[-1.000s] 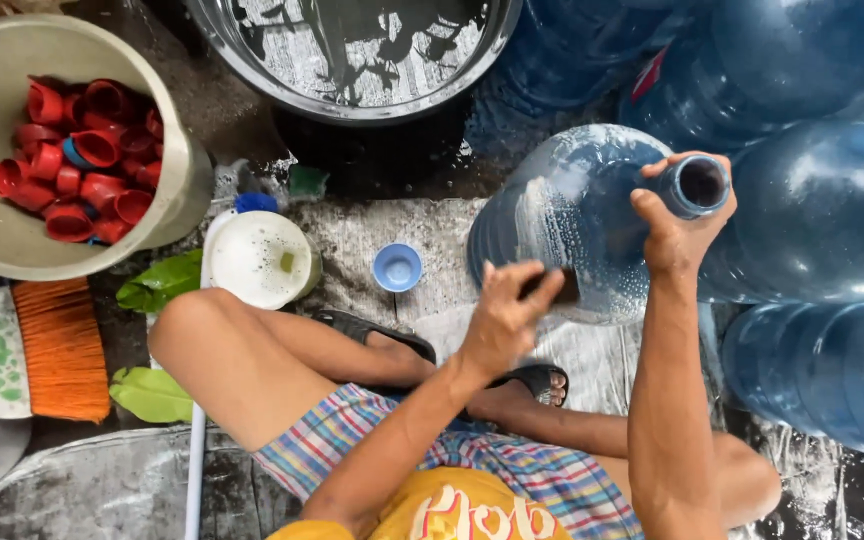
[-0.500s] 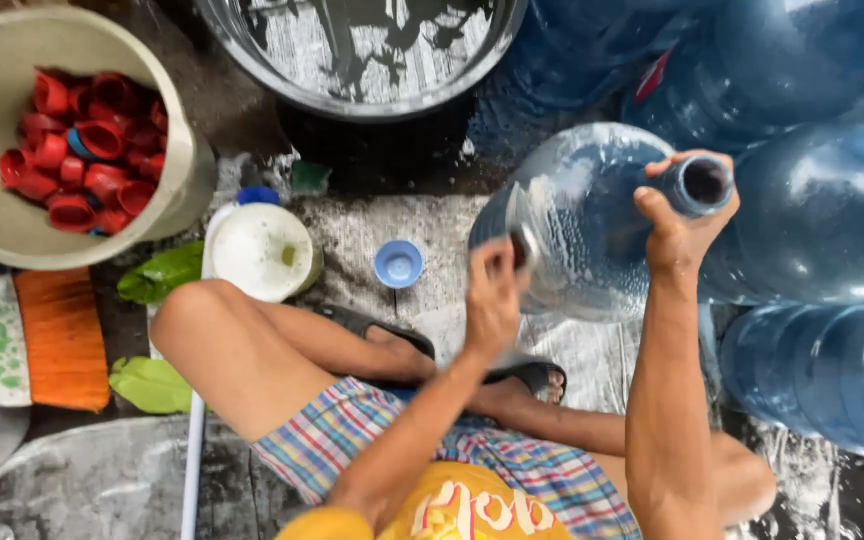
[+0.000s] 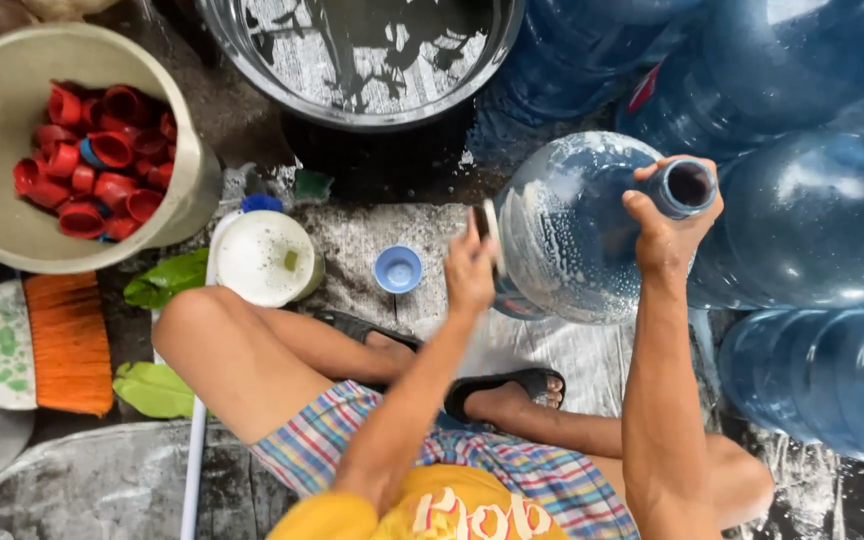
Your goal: Washing the exterior of large plastic water jugs using a sponge and water.
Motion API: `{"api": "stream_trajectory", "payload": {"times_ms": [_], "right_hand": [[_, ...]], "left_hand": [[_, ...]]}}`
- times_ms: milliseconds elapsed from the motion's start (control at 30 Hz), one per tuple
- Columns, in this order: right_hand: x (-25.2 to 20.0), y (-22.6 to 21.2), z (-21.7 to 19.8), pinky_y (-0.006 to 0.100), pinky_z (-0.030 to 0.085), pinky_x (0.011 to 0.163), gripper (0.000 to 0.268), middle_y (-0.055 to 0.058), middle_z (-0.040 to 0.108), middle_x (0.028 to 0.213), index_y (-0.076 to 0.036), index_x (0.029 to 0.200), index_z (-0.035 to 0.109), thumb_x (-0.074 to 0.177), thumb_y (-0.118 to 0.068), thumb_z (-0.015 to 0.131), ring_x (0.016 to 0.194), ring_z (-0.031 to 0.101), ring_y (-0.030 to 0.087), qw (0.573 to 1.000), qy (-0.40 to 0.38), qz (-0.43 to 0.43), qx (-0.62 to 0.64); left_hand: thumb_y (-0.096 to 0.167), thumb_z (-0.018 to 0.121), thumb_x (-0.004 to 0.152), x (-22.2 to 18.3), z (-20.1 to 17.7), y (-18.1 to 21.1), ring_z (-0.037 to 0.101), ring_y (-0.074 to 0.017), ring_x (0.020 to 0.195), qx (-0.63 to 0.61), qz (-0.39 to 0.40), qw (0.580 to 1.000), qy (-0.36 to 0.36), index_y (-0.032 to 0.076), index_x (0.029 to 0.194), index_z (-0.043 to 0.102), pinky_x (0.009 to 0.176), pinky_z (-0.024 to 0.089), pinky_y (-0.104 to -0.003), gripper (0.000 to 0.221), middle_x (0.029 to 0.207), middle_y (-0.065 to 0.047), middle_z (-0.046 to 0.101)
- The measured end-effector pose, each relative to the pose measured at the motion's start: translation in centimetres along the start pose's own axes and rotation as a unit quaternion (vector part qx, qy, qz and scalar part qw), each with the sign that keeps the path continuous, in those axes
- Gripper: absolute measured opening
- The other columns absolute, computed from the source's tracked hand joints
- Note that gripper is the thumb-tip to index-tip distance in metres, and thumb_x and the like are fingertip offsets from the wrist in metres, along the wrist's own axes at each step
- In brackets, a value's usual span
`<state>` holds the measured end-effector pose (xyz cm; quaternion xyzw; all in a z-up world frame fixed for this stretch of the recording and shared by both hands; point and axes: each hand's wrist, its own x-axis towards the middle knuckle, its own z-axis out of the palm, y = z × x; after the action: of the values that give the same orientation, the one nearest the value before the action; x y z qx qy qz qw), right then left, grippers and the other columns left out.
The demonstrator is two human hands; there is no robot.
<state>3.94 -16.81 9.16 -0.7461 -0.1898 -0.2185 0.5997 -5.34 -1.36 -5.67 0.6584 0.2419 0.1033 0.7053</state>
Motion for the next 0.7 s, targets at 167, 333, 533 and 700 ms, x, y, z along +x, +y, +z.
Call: {"api": "stream_trajectory", "payload": {"times_ms": [167,333,533,700], "right_hand": [[0.2,-0.3,0.2,0.030,0.048,0.069,0.035,0.019,0.063,0.077,0.005,0.094,0.057,0.066,0.004,0.077,0.077,0.060,0.018,1.000,0.018,0.013,0.011],[0.3,0.0,0.1,0.032,0.049,0.069,0.036,0.020,0.063,0.077,0.004,0.094,0.057,0.064,0.003,0.078,0.076,0.061,0.020,1.000,0.025,0.012,0.010],[0.6,-0.1,0.5,0.030,0.049,0.072,0.036,0.018,0.063,0.079,0.004,0.095,0.056,0.066,0.005,0.077,0.080,0.061,0.019,1.000,0.017,0.008,0.021],[0.3,-0.2,0.1,0.032,0.049,0.075,0.036,0.019,0.062,0.078,0.005,0.095,0.056,0.065,0.006,0.076,0.080,0.061,0.020,1.000,0.019,0.023,0.009]], "left_hand": [[0.019,0.062,0.088,1.9,-0.4,2.6,0.057,-0.0452,0.107,0.049,0.055,0.997,-0.013,0.020,0.137,0.046,0.093,0.049,-0.046,0.052,0.114,-0.028,0.056],[0.021,0.063,0.086,-5.5,-0.6,4.9,0.054,-0.0384,0.112,0.008,0.011,1.000,-0.023,0.017,0.141,0.042,0.098,0.044,-0.042,0.059,0.117,-0.021,0.050],[0.021,0.066,0.085,1.3,0.0,3.8,0.056,-0.0397,0.110,0.012,0.062,0.998,0.025,0.020,0.138,0.047,0.095,0.046,-0.040,0.056,0.111,-0.021,0.056],[0.002,0.062,0.082,-8.8,1.1,6.3,0.047,-0.0479,0.114,0.005,0.069,0.998,-0.015,0.007,0.145,0.031,0.099,0.043,-0.047,0.071,0.117,-0.028,0.040]]}}
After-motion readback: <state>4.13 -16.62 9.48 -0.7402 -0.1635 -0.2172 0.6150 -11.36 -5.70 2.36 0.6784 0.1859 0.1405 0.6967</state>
